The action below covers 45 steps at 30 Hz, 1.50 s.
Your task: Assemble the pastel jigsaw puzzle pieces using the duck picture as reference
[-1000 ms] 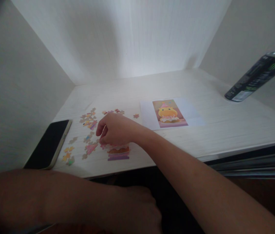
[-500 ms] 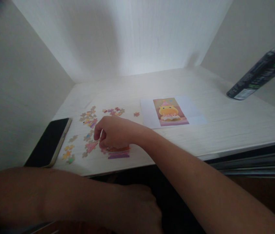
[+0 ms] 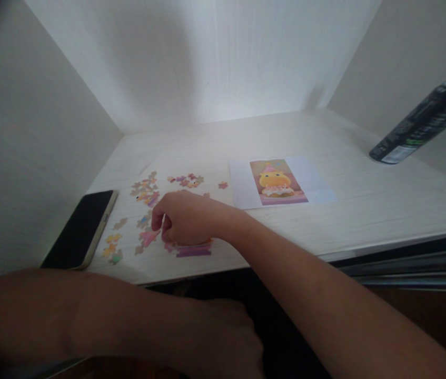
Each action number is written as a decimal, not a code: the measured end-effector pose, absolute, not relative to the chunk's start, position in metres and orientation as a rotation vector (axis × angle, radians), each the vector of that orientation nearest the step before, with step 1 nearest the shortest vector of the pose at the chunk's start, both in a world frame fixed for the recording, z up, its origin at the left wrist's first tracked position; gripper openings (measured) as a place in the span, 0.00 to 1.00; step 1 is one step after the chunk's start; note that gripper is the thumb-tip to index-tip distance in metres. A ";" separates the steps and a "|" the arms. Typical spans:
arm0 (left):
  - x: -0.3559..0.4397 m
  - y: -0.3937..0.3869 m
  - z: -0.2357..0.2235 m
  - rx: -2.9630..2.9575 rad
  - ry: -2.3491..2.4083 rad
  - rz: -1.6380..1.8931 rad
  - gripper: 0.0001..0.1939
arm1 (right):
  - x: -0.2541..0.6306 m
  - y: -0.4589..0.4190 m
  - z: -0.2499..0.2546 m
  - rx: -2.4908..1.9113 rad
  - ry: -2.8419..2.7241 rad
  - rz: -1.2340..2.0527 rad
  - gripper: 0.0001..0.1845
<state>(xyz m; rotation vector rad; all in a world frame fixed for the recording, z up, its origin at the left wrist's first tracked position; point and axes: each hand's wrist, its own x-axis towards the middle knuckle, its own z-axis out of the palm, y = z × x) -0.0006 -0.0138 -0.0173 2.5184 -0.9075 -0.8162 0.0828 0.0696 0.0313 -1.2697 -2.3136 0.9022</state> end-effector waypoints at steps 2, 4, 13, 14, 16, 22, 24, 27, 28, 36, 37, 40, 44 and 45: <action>-0.001 -0.015 -0.019 2.539 -0.896 -0.785 0.04 | 0.083 0.069 0.032 -1.261 -2.324 0.890 0.15; -0.001 -0.014 -0.022 2.538 -0.890 -0.753 0.03 | 0.083 0.069 0.033 -1.252 -2.338 0.868 0.14; -0.001 -0.012 -0.023 2.509 -0.845 -0.705 0.02 | 0.083 0.070 0.032 -1.240 -2.381 0.828 0.14; 0.000 -0.012 -0.022 2.501 -0.842 -0.729 0.02 | 0.083 0.070 0.032 -1.239 -2.384 0.830 0.15; 0.001 -0.012 -0.021 2.488 -0.859 -0.752 0.02 | 0.082 0.069 0.032 -1.236 -2.384 0.835 0.15; 0.000 -0.011 -0.021 2.496 -0.873 -0.682 0.05 | 0.083 0.069 0.031 -1.233 -2.377 0.842 0.16; 0.000 -0.012 -0.022 2.496 -0.868 -0.694 0.04 | 0.084 0.069 0.031 -1.255 -2.369 0.850 0.15; -0.001 -0.012 -0.025 2.485 -0.871 -0.697 0.03 | 0.084 0.070 0.030 -1.278 -2.365 0.864 0.13; -0.002 -0.012 -0.027 2.484 -0.873 -0.685 0.02 | 0.084 0.071 0.030 -1.285 -2.365 0.875 0.13; -0.007 -0.012 -0.043 2.474 -0.820 -0.480 0.10 | 0.082 0.069 0.030 -1.322 -2.382 0.912 0.09; -0.007 -0.012 -0.045 2.463 -0.823 -0.489 0.10 | 0.083 0.069 0.030 -1.328 -2.374 0.922 0.09; -0.004 -0.012 -0.047 2.428 -0.857 -0.546 0.08 | 0.083 0.070 0.028 -1.320 -2.363 0.934 0.10; -0.001 -0.009 -0.044 2.409 -0.879 -0.599 0.07 | 0.084 0.070 0.028 -1.301 -2.382 0.906 0.10; -0.001 -0.009 -0.042 2.399 -0.884 -0.607 0.06 | 0.084 0.069 0.029 -1.304 -2.383 0.908 0.10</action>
